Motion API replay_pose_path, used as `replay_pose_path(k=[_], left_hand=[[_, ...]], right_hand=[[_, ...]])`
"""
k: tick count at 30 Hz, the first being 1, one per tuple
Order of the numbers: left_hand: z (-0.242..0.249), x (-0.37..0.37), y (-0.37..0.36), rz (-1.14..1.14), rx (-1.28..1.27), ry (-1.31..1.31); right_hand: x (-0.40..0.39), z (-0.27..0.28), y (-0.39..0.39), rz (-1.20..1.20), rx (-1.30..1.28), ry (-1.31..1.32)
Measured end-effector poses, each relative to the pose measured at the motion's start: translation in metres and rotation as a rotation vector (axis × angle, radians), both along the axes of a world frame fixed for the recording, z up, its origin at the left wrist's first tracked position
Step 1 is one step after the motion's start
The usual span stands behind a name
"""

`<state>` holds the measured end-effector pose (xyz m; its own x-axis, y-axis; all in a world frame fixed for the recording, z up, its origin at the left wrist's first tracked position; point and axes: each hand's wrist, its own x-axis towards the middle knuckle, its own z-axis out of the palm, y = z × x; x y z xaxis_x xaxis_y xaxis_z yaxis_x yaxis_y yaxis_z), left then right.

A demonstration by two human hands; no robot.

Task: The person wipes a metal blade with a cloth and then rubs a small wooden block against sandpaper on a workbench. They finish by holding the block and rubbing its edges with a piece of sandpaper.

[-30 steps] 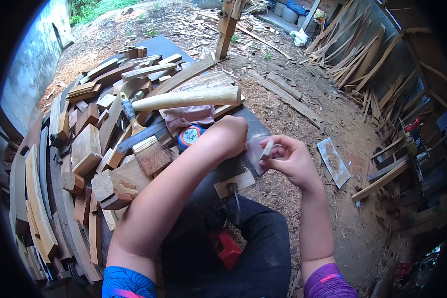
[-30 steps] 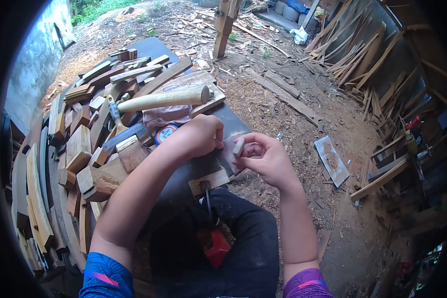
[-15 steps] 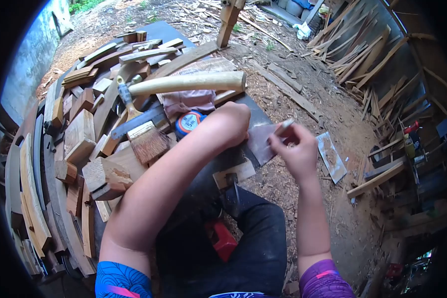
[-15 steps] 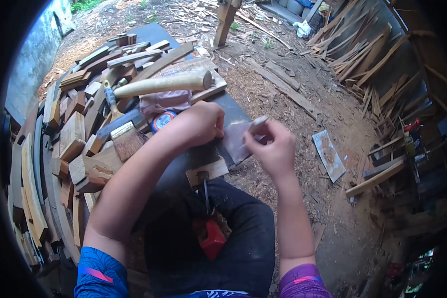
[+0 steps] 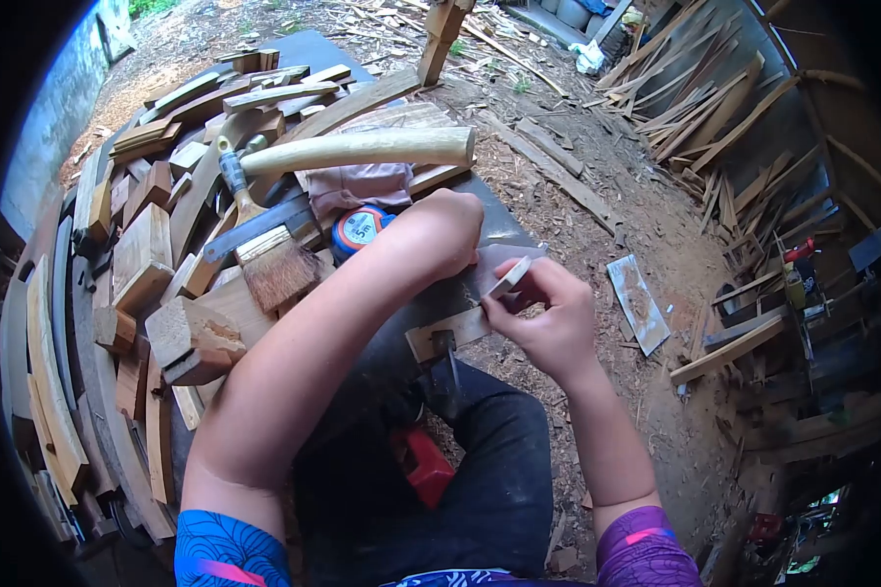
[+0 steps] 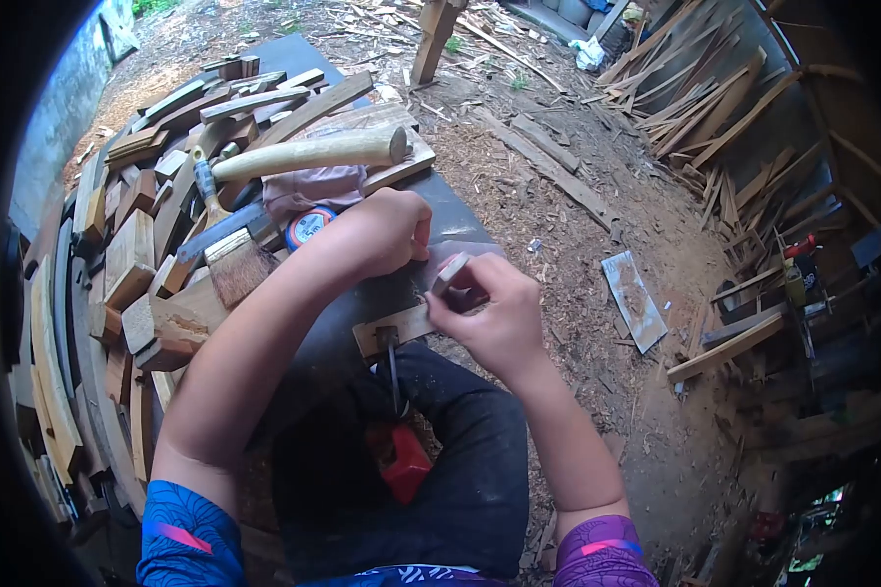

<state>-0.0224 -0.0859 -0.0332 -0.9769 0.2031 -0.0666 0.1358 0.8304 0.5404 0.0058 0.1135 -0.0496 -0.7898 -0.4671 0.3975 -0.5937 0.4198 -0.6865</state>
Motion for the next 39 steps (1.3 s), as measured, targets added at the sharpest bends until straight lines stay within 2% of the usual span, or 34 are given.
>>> replay_pose_path(k=[2,6,7,9,12,14,16,18,19,20,22,24,25,26,28,31,36,38,39], left_hand=[[0.000,-0.001,0.002,0.006,0.005,-0.012],[0.001,0.001,0.003,0.027,-0.014,0.009],[0.002,0.001,0.001,0.031,-0.011,0.010],[0.004,0.001,0.002,0.021,-0.003,-0.027],[0.009,0.006,0.002,0.026,0.023,-0.043],[0.003,0.002,0.001,0.026,0.011,-0.014],[0.004,0.003,0.003,0.035,0.003,0.016],[0.004,0.002,0.002,0.012,0.019,-0.016],[0.000,0.000,0.000,0.008,0.010,-0.004],[-0.002,-0.001,0.001,0.003,-0.003,0.005],[0.004,0.006,0.003,0.022,0.023,-0.040],[-0.003,0.002,0.002,0.023,0.037,0.014],[0.000,0.002,0.001,0.024,0.035,-0.022],[0.000,0.002,0.001,0.030,0.040,-0.016],[0.001,0.001,0.001,0.017,0.013,-0.005],[0.001,0.000,0.002,0.042,0.011,-0.040],[0.006,0.003,0.001,0.022,0.034,-0.054],[0.003,0.001,0.000,0.003,0.027,-0.027],[0.003,0.002,-0.001,-0.004,0.035,-0.029]], right_hand=[[-0.009,0.009,0.004,-0.074,-0.014,-0.137],[-0.048,-0.002,0.022,-0.309,0.048,-0.012],[-0.035,-0.001,0.012,-0.305,0.051,-0.010],[0.002,-0.004,-0.007,-0.023,-0.024,0.091],[-0.014,0.002,0.007,-0.134,0.012,0.004],[-0.043,-0.007,0.027,-0.301,-0.068,-0.065],[-0.034,-0.001,0.016,-0.333,0.022,-0.010],[0.000,-0.002,-0.009,-0.107,-0.034,0.029],[0.007,0.001,-0.009,-0.029,0.083,0.100],[0.003,0.001,-0.005,-0.043,0.080,0.097],[-0.018,-0.001,0.009,-0.150,0.063,0.047],[-0.052,-0.006,0.036,-0.385,0.047,0.070],[-0.063,-0.003,0.051,-0.497,0.189,0.122],[-0.068,-0.003,0.063,-0.540,0.189,0.027],[-0.067,-0.009,0.077,-0.465,0.005,0.023],[-0.037,-0.006,0.069,-0.348,0.088,0.094],[0.006,0.022,0.044,-0.185,0.141,0.052],[0.004,0.028,0.048,-0.218,0.067,-0.254],[0.002,0.030,0.044,-0.229,-0.036,-0.295]])
